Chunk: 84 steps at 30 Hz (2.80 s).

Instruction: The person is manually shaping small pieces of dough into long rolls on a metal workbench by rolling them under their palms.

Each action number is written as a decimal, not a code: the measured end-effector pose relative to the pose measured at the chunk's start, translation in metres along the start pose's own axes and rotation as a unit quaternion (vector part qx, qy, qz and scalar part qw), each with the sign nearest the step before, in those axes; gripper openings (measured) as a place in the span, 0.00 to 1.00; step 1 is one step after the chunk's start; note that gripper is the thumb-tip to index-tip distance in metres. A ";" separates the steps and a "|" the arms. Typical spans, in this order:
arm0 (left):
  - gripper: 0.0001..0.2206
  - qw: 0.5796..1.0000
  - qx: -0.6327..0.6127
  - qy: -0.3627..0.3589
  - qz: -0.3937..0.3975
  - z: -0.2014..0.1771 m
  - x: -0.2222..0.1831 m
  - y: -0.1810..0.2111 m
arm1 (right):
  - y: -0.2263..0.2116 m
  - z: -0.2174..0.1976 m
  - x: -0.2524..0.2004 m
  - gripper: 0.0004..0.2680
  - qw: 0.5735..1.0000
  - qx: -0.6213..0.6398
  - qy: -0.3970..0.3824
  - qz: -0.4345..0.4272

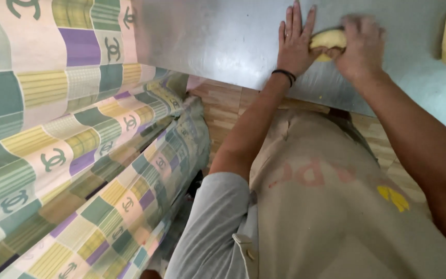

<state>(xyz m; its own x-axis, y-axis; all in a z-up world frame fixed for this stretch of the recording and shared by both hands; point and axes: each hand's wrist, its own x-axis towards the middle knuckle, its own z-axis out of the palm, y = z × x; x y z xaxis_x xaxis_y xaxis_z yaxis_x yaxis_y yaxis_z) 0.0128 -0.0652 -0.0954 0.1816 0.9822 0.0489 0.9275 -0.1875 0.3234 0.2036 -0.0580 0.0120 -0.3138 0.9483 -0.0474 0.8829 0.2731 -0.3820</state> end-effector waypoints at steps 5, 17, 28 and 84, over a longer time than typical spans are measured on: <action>0.40 0.963 -0.080 -0.242 0.083 -0.040 0.003 0.002 | 0.004 0.004 -0.011 0.18 0.994 -0.090 0.062 -0.016; 0.31 0.976 -0.060 -0.192 0.087 -0.039 -0.003 -0.002 | 0.015 0.031 -0.010 0.22 0.995 -0.073 0.058 -0.025; 0.27 0.966 -0.105 -0.235 0.033 -0.049 0.002 0.002 | -0.004 0.015 -0.013 0.18 0.990 -0.070 0.101 -0.070; 0.32 0.972 -0.096 -0.190 -0.096 -0.155 -0.113 -0.115 | -0.102 0.032 -0.093 0.24 0.993 -0.022 0.081 -0.082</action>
<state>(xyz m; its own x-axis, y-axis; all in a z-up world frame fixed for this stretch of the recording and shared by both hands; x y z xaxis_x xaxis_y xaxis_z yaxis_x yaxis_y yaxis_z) -0.1651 -0.1525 0.0088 0.1536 0.9160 -0.3706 0.8846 0.0397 0.4647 0.1313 -0.1793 0.0261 -0.3968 0.9033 0.1631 0.8403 0.4290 -0.3315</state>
